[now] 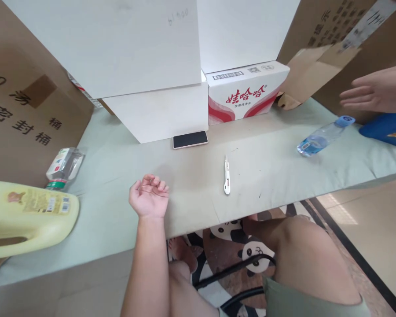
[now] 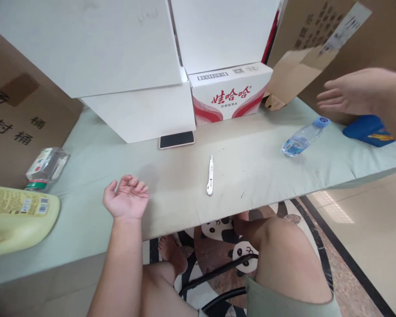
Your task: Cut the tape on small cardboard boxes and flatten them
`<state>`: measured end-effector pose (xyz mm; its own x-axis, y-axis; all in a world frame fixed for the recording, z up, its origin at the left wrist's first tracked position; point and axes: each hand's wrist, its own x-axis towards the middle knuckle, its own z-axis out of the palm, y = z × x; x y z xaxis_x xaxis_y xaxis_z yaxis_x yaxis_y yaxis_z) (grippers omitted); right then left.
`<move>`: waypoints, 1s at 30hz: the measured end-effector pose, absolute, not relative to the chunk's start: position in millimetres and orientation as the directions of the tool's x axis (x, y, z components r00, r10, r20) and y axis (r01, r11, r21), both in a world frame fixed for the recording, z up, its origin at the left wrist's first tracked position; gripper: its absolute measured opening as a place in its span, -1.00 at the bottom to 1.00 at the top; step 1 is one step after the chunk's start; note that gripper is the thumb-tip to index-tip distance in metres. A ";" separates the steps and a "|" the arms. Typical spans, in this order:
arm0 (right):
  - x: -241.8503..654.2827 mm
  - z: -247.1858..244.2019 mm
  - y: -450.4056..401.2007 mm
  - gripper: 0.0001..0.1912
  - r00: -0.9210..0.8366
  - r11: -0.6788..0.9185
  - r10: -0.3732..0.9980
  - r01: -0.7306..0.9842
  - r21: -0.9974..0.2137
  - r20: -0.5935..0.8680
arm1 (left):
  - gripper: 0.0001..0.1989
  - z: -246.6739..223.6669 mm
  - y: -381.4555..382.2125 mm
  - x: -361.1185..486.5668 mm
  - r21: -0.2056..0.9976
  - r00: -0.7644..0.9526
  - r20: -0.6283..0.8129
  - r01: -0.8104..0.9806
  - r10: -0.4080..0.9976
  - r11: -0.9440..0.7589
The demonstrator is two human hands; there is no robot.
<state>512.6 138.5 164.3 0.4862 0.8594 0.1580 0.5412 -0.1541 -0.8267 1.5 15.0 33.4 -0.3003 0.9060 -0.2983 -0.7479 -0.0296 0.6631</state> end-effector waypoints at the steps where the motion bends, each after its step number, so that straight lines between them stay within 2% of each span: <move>1: 500.8 160.4 139.7 -0.51 0.502 -0.243 0.864 0.495 -0.835 0.047 | -0.77 33.3 15.0 -0.6 0.667 -0.307 -0.291 -0.744 0.906 -0.038; 3: 478.0 151.2 136.3 -0.66 0.510 -0.390 0.847 0.405 -0.827 -0.150 | -0.77 33.3 15.0 -5.0 0.669 -0.323 -0.284 -0.742 0.903 -0.055; 6: 445.4 141.0 123.4 -0.81 0.467 -0.465 0.842 0.374 -0.803 -0.270 | -0.77 33.7 14.4 -9.1 0.651 -0.326 -0.291 -0.756 0.899 -0.064; 9: 413.3 142.8 109.0 -0.79 0.406 -0.486 0.855 0.408 -0.773 -0.323 | -0.76 34.2 11.3 -10.0 0.625 -0.302 -0.284 -0.778 0.910 -0.063; 13: 371.9 154.0 94.6 -0.81 0.323 -0.440 0.893 0.477 -0.761 -0.314 | -0.76 35.3 3.6 -12.2 0.576 -0.285 -0.260 -0.813 0.923 -0.088; 17: 331.6 162.1 87.6 -0.82 0.126 -0.297 0.953 0.542 -0.786 -0.274 | -0.75 37.8 -5.4 -20.5 0.504 -0.278 -0.242 -0.855 0.930 -0.124; 23: 246.5 158.6 76.6 -0.82 -0.167 -0.090 0.956 0.612 -0.786 -0.239 | -0.77 41.4 -19.7 -39.7 0.418 -0.296 -0.236 -0.891 0.925 -0.178; 27: 164.5 133.3 57.8 -0.74 -0.481 0.274 0.875 0.590 -0.760 -0.058 | -0.79 41.8 -25.0 -52.7 0.399 -0.327 -0.263 -0.894 0.908 -0.206; 30: 95.8 109.4 30.2 -0.55 -0.707 0.557 0.702 0.464 -0.689 0.091 | -0.77 38.4 -26.6 -59.2 0.411 -0.372 -0.281 -0.880 0.885 -0.239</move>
